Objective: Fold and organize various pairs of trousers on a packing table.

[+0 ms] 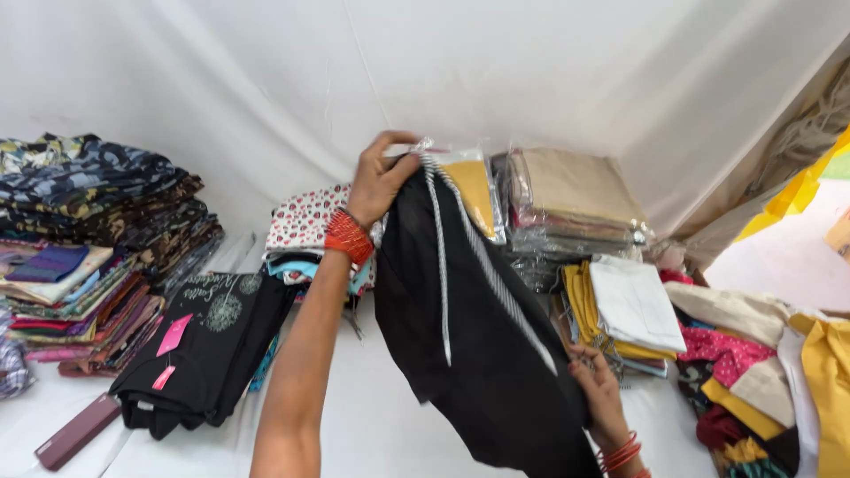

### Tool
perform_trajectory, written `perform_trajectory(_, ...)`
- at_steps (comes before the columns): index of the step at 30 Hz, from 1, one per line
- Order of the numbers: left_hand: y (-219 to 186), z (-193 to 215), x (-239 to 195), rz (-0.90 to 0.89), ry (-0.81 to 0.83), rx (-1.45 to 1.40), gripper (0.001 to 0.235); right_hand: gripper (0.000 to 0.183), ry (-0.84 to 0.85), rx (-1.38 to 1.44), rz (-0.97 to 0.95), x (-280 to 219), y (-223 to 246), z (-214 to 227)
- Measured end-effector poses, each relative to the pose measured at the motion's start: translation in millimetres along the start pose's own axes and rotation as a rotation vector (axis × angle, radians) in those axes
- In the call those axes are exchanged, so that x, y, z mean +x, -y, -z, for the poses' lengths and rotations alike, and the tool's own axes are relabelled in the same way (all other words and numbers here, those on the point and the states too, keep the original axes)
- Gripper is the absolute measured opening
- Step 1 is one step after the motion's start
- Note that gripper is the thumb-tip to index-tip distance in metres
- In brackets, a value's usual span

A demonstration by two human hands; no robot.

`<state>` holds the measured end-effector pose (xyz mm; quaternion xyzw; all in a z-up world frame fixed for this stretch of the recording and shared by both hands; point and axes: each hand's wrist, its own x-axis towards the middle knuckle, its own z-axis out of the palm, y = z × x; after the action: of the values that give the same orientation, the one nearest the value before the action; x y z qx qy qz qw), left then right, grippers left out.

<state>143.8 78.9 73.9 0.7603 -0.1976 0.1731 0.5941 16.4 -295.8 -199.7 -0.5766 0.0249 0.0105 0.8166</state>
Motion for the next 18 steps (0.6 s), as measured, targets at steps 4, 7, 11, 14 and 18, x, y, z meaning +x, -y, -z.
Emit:
perform_trajectory(4,131.9,3.8,-39.7,-0.181,-0.475,1.162,0.044,0.035,-0.06,0.105,-0.111,18.8,-55.0,30.8)
perform_trajectory(7,197.9,-34.9,-99.3,-0.068,-0.334,1.059,0.026,0.041,-0.12,-0.186,-0.012,45.9,-150.7,79.6)
perform_trajectory(11,196.8,-120.2,-205.4,-0.219,-0.153,0.713,0.033,0.042,-0.255,-0.515,-0.031,39.3,-227.4,117.5)
perform_trajectory(14,210.5,-184.8,-282.2,-0.095,0.182,0.479,0.032,0.04,-0.301,-0.772,-0.007,18.8,-250.7,133.3)
perform_trajectory(18,234.9,-247.2,-365.9,0.124,0.719,0.371,0.064,0.025,-0.284,-1.095,0.083,-29.4,-241.7,118.5)
